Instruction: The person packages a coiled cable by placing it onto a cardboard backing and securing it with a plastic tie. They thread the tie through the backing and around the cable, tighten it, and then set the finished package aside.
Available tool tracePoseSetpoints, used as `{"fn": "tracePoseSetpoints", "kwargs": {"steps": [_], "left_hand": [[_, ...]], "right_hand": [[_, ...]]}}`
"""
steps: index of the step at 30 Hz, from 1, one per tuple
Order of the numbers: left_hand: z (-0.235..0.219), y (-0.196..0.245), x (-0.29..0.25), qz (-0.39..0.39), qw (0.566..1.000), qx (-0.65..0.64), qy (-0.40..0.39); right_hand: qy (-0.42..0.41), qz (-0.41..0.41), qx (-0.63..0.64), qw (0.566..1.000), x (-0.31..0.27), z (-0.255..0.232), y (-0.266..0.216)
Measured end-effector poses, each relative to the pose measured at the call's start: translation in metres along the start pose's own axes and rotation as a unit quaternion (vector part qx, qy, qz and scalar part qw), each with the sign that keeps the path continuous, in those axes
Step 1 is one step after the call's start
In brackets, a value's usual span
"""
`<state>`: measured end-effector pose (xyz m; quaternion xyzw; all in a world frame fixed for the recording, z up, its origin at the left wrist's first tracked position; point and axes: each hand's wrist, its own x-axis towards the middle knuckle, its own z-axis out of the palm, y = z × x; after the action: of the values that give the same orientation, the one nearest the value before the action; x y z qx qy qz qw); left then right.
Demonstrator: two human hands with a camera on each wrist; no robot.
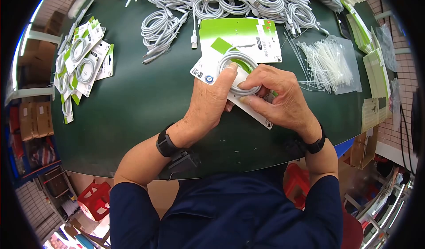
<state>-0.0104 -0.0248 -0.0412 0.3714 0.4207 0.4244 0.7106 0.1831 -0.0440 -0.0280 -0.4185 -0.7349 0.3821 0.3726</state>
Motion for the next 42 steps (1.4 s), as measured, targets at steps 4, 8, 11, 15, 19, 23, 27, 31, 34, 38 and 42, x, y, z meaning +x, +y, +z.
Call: {"fn": "tracePoseSetpoints", "kwargs": {"steps": [4,8,11,15,19,23,27,31,34,38,42], "left_hand": [[-0.001,-0.001,0.000,0.002,1.000,0.003,0.000],[-0.001,-0.001,0.000,-0.002,1.000,0.007,0.009],[-0.002,-0.002,-0.001,0.008,1.000,0.021,0.017],[-0.003,-0.002,-0.002,0.029,0.998,0.046,0.036],[-0.003,-0.001,-0.003,0.062,0.996,0.051,0.039],[-0.004,0.000,-0.002,0.088,0.992,0.068,0.055],[-0.003,0.006,0.003,0.100,0.993,0.023,0.064],[-0.011,0.005,0.012,0.113,0.990,0.021,0.083],[-0.014,0.011,0.016,0.122,0.988,0.016,0.098],[-0.020,0.012,0.020,0.144,0.984,0.016,0.108],[-0.027,0.010,0.022,0.152,0.983,0.021,0.104]], "right_hand": [[-0.005,0.004,0.002,1.000,-0.001,0.000,-0.002],[-0.006,0.016,0.000,1.000,-0.001,0.000,-0.004],[-0.005,0.013,-0.004,1.000,-0.001,0.002,-0.003],[0.013,-0.054,-0.057,0.997,0.001,0.003,-0.002],[0.047,-0.134,-0.099,0.985,0.002,0.007,0.004],[0.082,-0.159,-0.078,0.981,0.003,0.002,-0.003],[0.125,-0.153,-0.090,0.976,0.005,-0.017,-0.003],[0.184,-0.102,-0.105,0.972,0.008,-0.037,0.013],[0.206,-0.032,-0.162,0.965,0.009,-0.058,0.020],[0.218,0.072,-0.276,0.933,0.005,-0.083,0.043],[0.164,0.159,-0.402,0.887,-0.003,-0.101,0.060]]}}
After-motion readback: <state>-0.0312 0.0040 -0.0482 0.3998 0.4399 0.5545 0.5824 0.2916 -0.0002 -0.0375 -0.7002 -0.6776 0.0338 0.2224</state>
